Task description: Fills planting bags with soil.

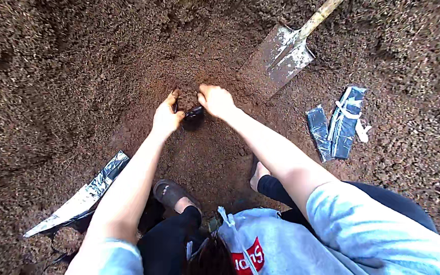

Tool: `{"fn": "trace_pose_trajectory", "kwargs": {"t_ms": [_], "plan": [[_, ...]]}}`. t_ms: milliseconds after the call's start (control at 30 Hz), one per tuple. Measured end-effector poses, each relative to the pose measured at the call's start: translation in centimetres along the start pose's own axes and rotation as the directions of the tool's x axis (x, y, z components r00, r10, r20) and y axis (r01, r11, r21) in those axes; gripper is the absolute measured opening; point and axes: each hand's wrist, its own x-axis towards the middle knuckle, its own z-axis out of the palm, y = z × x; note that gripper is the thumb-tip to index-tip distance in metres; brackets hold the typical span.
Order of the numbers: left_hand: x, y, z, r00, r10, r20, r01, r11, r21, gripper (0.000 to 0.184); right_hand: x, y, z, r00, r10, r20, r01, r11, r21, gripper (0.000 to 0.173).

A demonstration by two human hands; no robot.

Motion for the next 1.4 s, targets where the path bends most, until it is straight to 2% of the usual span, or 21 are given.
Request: {"fn": "trace_pose_trajectory", "kwargs": {"t_ms": [67,200,267,300,333,367,400,433,467,500,533,633,700,800,900,967,1033,1067,1167,1267,1400], "plan": [[1.9,-2.0,1.9,0.999,-0.042,0.014,0.04,0.992,0.116,0.065,1.7,2.1,2.8,0.996,0.046,0.081,-0.046,0.999,0.003,0.036],[2.2,-0.5,1.9,0.998,-0.056,0.038,0.048,0.983,0.176,0.067,1.8,3.7,2.0,0.998,0.0,0.066,-0.004,0.998,0.059,0.038],[2.6,-0.4,1.6,0.998,-0.039,0.043,0.03,0.982,0.188,0.07,2.0,5.1,2.3,0.998,-0.058,0.028,0.049,0.965,0.257,0.043],[2.8,-0.9,1.5,0.998,-0.032,0.046,0.023,0.983,0.181,0.071,1.9,6.2,2.8,0.998,-0.017,0.053,-0.008,0.903,0.429,0.051],[2.8,-1.3,1.4,0.999,-0.036,0.041,0.028,0.985,0.17,0.071,1.7,7.7,3.6,0.99,0.081,0.114,-0.134,0.784,0.606,0.058],[2.8,-1.5,1.4,0.999,-0.047,0.027,0.042,0.987,0.154,0.071,1.7,9.5,4.8,0.952,0.228,0.205,-0.302,0.576,0.76,0.064],[2.5,-1.6,1.3,0.998,-0.061,0.008,0.059,0.989,0.138,0.069,1.9,11.3,6.3,0.878,0.38,0.29,-0.419,0.321,0.849,0.067],[2.4,-1.6,1.3,0.997,-0.078,0.002,0.077,0.989,0.125,0.068,2.4,12.9,7.9,0.796,0.483,0.366,-0.462,0.093,0.882,0.067],[2.1,-1.6,1.1,0.996,-0.091,0.006,0.089,0.99,0.111,0.067,3.0,14.0,9.2,0.744,0.52,0.42,-0.442,-0.088,0.892,0.064],[2.0,-1.6,1.0,0.995,-0.101,0.01,0.1,0.991,0.086,0.067,3.8,14.3,10.1,0.732,0.516,0.446,-0.397,-0.208,0.894,0.063],[1.9,-1.6,0.9,0.994,-0.11,0.016,0.109,0.992,0.071,0.066,4.9,14.3,10.6,0.741,0.498,0.45,-0.361,-0.27,0.893,0.064],[1.7,-1.7,0.7,0.996,-0.091,0.025,0.09,0.995,0.033,0.064,9.6,13.4,11.4,0.795,0.408,0.45,-0.331,-0.33,0.884,0.075],[1.3,-1.8,0.6,0.997,-0.069,0.024,0.067,0.995,0.068,0.06,12.5,12.4,11.7,0.838,0.304,0.454,-0.329,-0.383,0.863,0.082],[0.7,-2.1,0.7,0.999,-0.035,0.009,0.033,0.989,0.144,0.05,16.3,8.2,11.2,0.889,0.14,0.435,-0.349,-0.408,0.844,0.089],[0.3,-2.5,0.4,0.997,-0.082,0.015,0.079,0.984,0.16,0.05,20.9,4.4,11.8,0.88,0.094,0.466,-0.377,-0.462,0.803,0.096],[0.2,-2.7,0.4,0.994,-0.111,0.018,0.107,0.982,0.155,0.051,22.6,3.5,12.2,0.868,0.104,0.486,-0.399,-0.438,0.806,0.096],[0.3,-2.7,0.7,0.992,-0.119,0.036,0.114,0.985,0.13,0.054,22.7,3.6,12.5,0.861,0.132,0.49,-0.401,-0.415,0.816,0.086],[0.3,-2.5,0.9,0.992,-0.124,0.038,0.119,0.987,0.105,0.054,22.4,3.9,12.4,0.862,0.124,0.491,-0.396,-0.438,0.807,0.084],[0.7,-1.9,0.5,0.984,-0.178,0.034,0.176,0.983,0.051,0.06,21.0,3.2,11.2,0.88,0.041,0.474,-0.398,-0.483,0.78,0.071],[1.0,-1.4,0.3,0.972,-0.227,0.061,0.226,0.974,0.021,0.069,18.7,2.4,7.5,0.902,-0.11,0.418,-0.429,-0.354,0.831,0.064],[1.6,-1.8,0.9,0.967,-0.238,0.089,0.244,0.967,-0.071,0.074,13.8,1.2,0.8,0.861,-0.243,0.447,-0.492,-0.174,0.853,0.057]]}}
